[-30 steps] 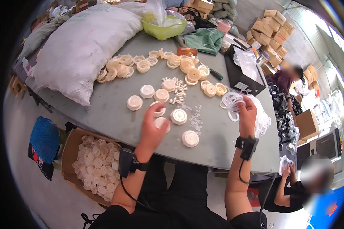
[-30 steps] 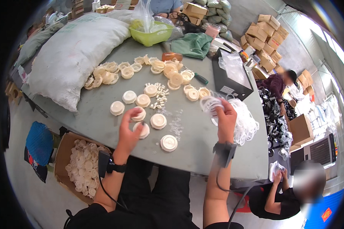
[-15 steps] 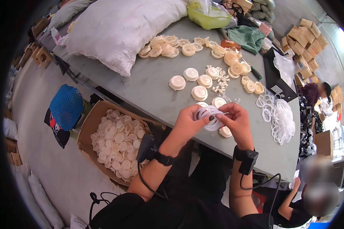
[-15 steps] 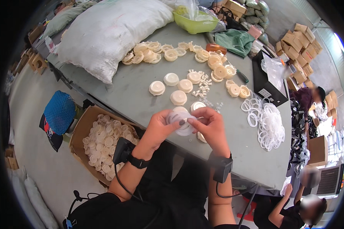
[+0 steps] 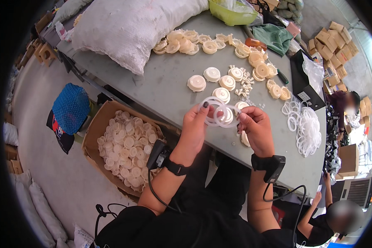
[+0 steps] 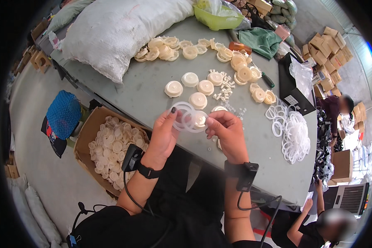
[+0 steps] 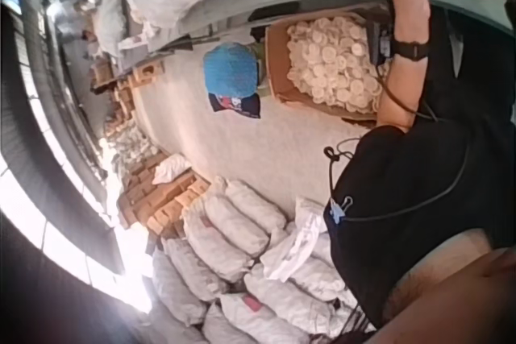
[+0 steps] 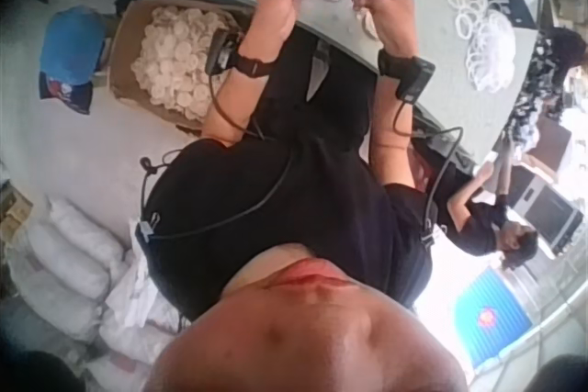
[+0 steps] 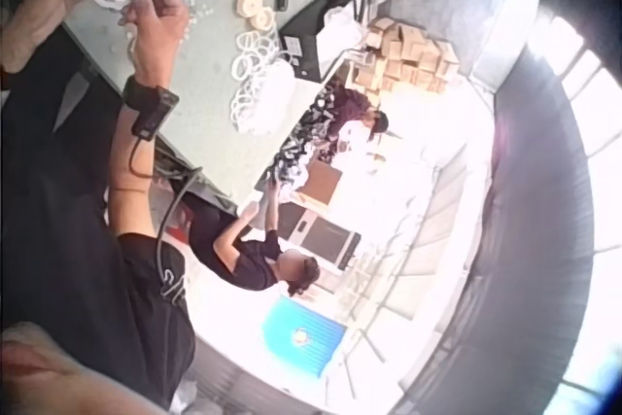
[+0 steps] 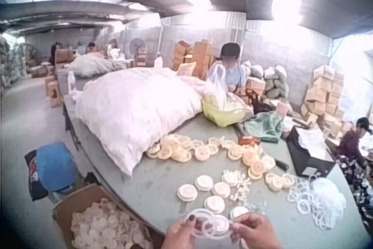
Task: Assembling small white plastic components by fitting rings and plugs onto base disks.
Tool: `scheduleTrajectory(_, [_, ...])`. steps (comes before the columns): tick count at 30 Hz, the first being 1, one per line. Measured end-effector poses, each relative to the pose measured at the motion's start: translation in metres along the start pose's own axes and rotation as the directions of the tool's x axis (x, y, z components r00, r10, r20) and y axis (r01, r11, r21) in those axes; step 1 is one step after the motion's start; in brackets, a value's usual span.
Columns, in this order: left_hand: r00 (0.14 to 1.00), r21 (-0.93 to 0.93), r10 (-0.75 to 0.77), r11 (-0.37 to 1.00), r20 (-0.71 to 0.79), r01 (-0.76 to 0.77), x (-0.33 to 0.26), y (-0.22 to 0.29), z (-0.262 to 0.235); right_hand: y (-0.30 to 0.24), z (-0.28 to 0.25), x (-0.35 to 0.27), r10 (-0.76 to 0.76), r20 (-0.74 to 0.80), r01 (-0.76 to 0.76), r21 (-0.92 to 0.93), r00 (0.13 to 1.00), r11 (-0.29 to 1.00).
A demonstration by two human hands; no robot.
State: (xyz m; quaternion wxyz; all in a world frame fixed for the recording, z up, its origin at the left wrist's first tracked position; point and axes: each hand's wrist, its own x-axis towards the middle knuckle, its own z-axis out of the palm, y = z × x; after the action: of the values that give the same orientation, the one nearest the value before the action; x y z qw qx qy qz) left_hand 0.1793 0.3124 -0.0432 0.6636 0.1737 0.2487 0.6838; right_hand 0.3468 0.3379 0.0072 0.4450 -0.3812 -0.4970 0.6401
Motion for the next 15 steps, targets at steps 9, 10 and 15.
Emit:
scheduleTrajectory(9, [0.989,0.346,0.131,0.933,-0.068,-0.100,0.001,0.006,-0.009,0.005,0.007,-0.002,-0.179,-0.035,0.176,-0.075,0.983,0.982])
scheduleTrajectory(10, [0.995,0.319,0.090,0.945,-0.042,-0.072,0.001,0.006,-0.012,0.004,0.009,-0.003,-0.228,0.001,0.225,-0.147,0.974,0.963])
scheduleTrajectory(15, [0.994,0.235,-0.097,0.968,0.051,0.083,-0.001,0.013,-0.011,0.006,0.007,-0.003,-0.226,0.062,0.234,-0.226,0.972,0.945])
